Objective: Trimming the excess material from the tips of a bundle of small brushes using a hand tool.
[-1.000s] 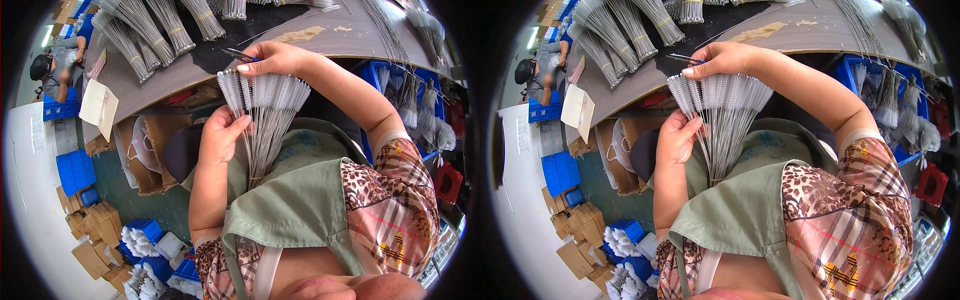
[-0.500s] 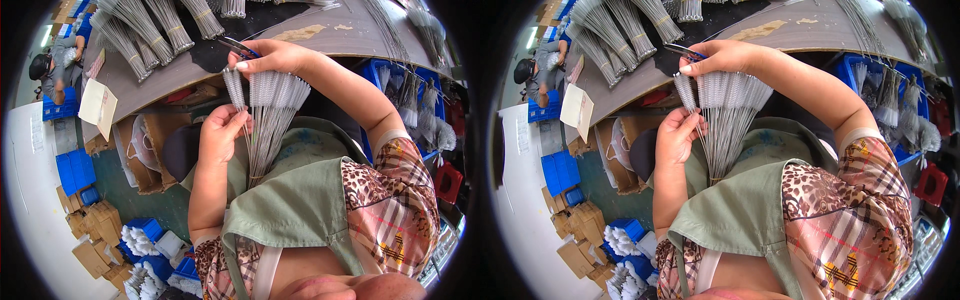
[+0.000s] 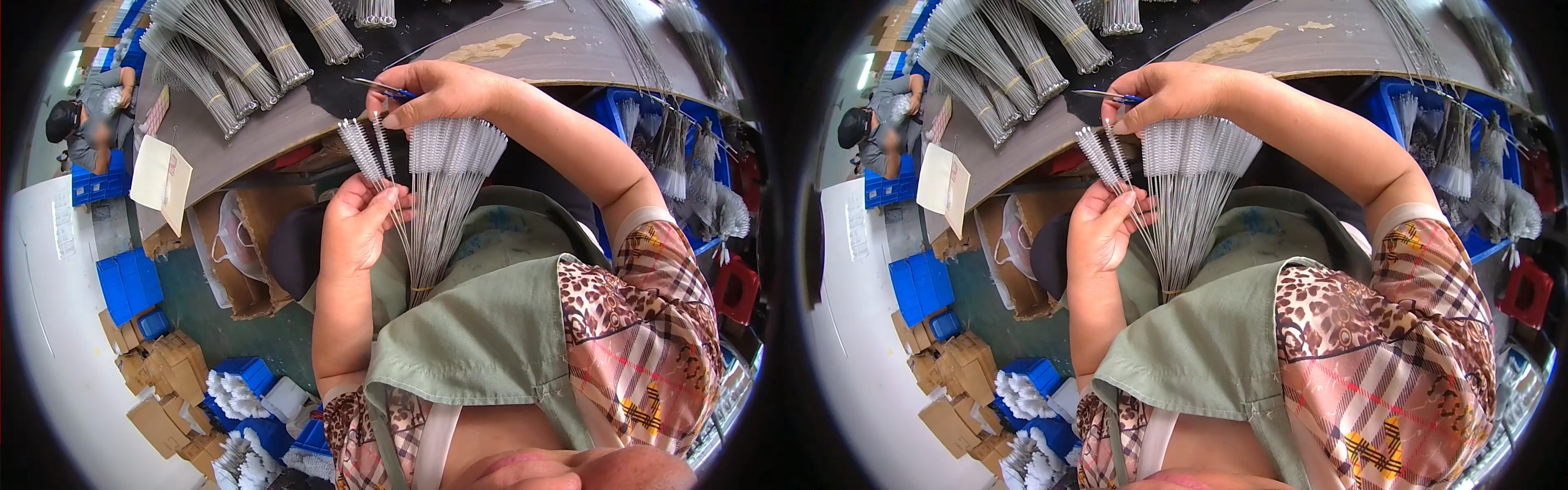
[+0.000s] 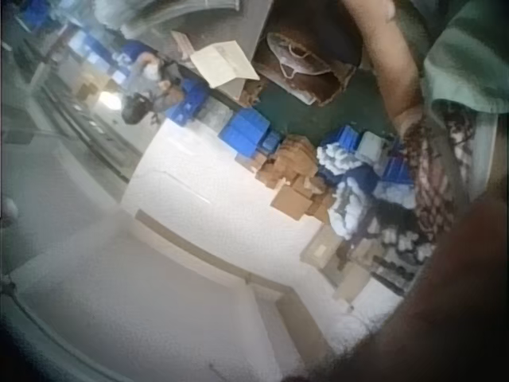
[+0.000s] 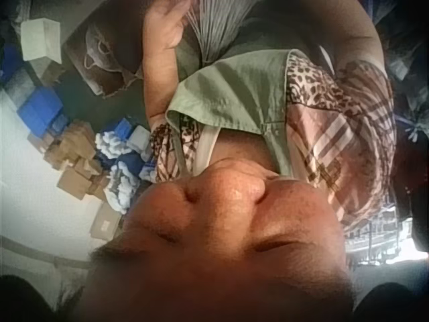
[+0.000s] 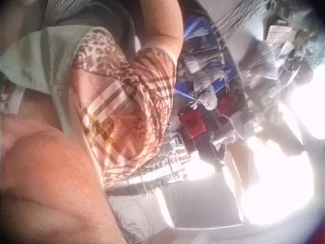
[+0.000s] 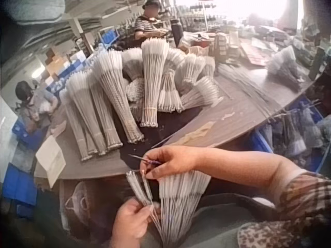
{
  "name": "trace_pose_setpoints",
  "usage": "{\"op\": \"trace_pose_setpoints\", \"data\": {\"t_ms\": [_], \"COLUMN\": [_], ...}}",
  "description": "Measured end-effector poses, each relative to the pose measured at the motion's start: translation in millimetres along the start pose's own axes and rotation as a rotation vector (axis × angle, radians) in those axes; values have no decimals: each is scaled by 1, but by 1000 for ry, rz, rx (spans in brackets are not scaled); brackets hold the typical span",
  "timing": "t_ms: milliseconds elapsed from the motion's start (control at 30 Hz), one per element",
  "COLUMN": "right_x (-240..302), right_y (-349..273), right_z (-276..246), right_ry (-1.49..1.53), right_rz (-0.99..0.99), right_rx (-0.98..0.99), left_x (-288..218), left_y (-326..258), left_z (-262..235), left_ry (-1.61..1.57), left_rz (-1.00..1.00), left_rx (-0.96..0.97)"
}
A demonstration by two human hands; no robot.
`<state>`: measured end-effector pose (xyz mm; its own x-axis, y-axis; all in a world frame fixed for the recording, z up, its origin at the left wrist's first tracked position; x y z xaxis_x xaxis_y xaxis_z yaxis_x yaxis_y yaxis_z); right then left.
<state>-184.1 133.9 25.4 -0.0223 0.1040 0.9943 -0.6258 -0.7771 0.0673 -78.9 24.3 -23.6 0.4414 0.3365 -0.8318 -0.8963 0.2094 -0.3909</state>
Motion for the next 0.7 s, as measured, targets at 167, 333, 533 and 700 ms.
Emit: {"op": "trace_pose_setpoints", "data": {"t_ms": [167, 333, 533, 700], "right_x": [13, 58, 35, -18], "right_y": [-2, -34, -72, -90], "right_z": [-15, -23, 58, 100], "right_ry": [-277, -344, 369, 665], "right_rz": [-40, -111, 251, 514], "right_rx": [-217, -489, -148, -98], "left_x": [3, 3, 2, 0], "left_y": [-2, -4, -3, -2], "left_z": [-1, 1, 0, 2], "left_ry": [-25, -61, -100, -54], "left_rz": [-25, -33, -47, -30], "left_rx": [43, 61, 69, 58]}}
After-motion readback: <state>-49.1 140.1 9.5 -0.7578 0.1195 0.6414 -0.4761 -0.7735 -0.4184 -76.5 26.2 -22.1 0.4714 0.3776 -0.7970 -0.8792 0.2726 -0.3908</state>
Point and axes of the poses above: each hand's wrist, its own y-axis towards the middle knuckle, its own z-axis out of the palm, x = y × z, the point moved 9 cm from there along y, towards the middle knuckle, and after that the axes turned 2 degrees about z, right-handed, at the moved point
